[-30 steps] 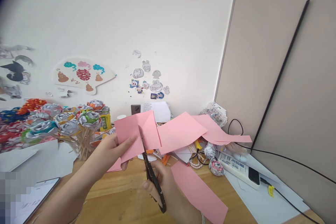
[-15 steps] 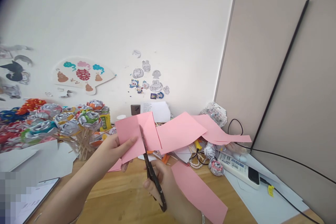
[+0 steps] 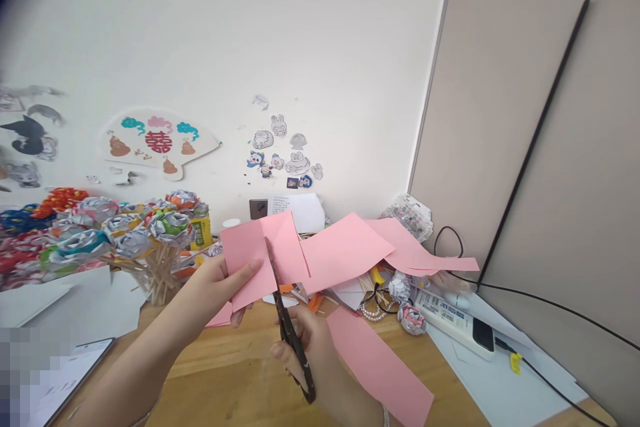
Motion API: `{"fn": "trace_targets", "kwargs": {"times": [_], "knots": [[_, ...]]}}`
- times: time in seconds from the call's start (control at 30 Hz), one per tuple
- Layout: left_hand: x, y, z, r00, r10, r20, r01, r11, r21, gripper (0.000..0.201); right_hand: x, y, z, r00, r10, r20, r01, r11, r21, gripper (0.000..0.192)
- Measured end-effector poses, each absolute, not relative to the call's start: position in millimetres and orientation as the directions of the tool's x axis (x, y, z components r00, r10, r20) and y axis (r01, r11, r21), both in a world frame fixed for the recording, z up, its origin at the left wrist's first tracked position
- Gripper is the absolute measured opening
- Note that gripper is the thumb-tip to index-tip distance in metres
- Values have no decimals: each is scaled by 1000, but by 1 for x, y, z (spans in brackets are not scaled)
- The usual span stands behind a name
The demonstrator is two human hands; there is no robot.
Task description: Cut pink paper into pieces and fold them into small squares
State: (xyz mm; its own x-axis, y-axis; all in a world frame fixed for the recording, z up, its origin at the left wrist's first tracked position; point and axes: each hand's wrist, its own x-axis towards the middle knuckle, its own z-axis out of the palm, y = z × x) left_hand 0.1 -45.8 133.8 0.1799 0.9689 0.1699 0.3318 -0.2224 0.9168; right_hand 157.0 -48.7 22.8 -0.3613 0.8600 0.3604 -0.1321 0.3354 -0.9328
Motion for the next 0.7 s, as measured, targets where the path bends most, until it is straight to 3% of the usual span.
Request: {"fn": "trace_targets", "kwargs": {"times": [0.33, 0.53, 0.7], "knots": [[-2, -44, 134, 185, 969, 163, 304, -215, 928, 30, 161, -59, 41, -378, 886, 269, -81, 258, -963, 38], [1, -41, 130, 215, 965, 152, 340, -219, 915, 33, 157, -48, 28, -355, 871, 339, -158, 301, -940, 48], [2, -40, 128, 218, 964, 155, 310, -218, 925, 31, 158, -49, 29, -354, 882, 311, -124, 286, -950, 40]]}}
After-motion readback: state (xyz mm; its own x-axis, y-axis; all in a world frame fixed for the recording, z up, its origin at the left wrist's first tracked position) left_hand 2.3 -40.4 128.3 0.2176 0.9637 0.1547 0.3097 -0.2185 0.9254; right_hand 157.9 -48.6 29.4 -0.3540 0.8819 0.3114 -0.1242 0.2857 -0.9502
